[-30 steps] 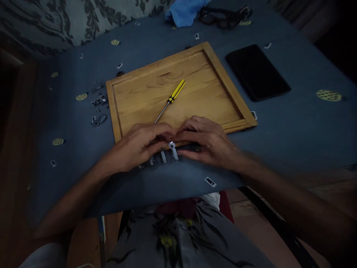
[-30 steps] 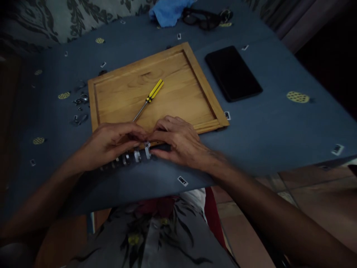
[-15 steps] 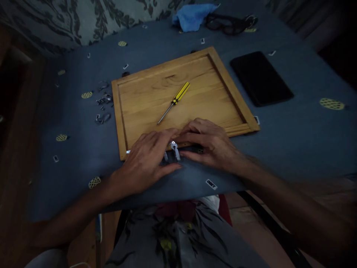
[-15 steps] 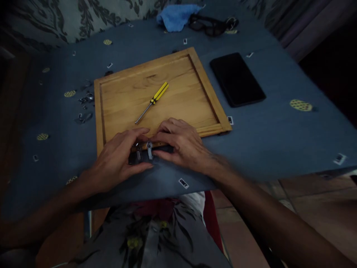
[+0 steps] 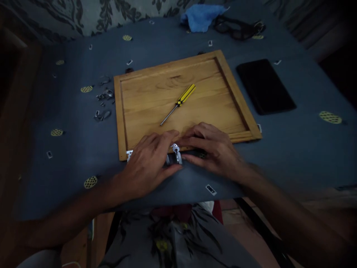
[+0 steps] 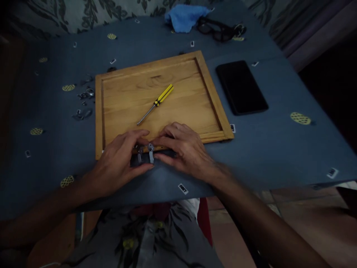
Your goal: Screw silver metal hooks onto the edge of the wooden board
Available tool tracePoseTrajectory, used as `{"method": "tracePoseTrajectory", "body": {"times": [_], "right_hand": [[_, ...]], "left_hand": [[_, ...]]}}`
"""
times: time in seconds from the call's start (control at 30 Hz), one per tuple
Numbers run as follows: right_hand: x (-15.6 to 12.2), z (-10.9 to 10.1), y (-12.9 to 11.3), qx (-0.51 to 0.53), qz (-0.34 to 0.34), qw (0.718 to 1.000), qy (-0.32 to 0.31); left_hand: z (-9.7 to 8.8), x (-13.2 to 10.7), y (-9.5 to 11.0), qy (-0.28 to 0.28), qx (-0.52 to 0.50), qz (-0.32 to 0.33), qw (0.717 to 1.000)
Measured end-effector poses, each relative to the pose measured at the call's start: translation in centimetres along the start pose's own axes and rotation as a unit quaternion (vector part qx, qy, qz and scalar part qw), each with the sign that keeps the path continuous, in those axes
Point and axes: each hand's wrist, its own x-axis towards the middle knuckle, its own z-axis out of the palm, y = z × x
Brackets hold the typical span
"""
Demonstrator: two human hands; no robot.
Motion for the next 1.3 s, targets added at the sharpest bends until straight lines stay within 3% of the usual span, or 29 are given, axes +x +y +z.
{"method": "tracePoseTrajectory", "body": {"times": [0.7,0.93,1.3], "right_hand": [[-0.02,0.16,-0.76,0.005,0.034,0.999,0.027],[-0.37,0.33,-0.65,0.01,-0.017,0.999,0.041],[-0.02,0.13,-0.83,0.038,-0.013,0.998,0.042]], "left_hand": [[0.4,-0.24,0.12,0.011,0.021,-0.004,1.0],[0.31,-0.2,0.07,0.009,0.036,0.009,0.999],[0.44,-0.21,0.08,0.016,0.038,0.015,0.999]]}}
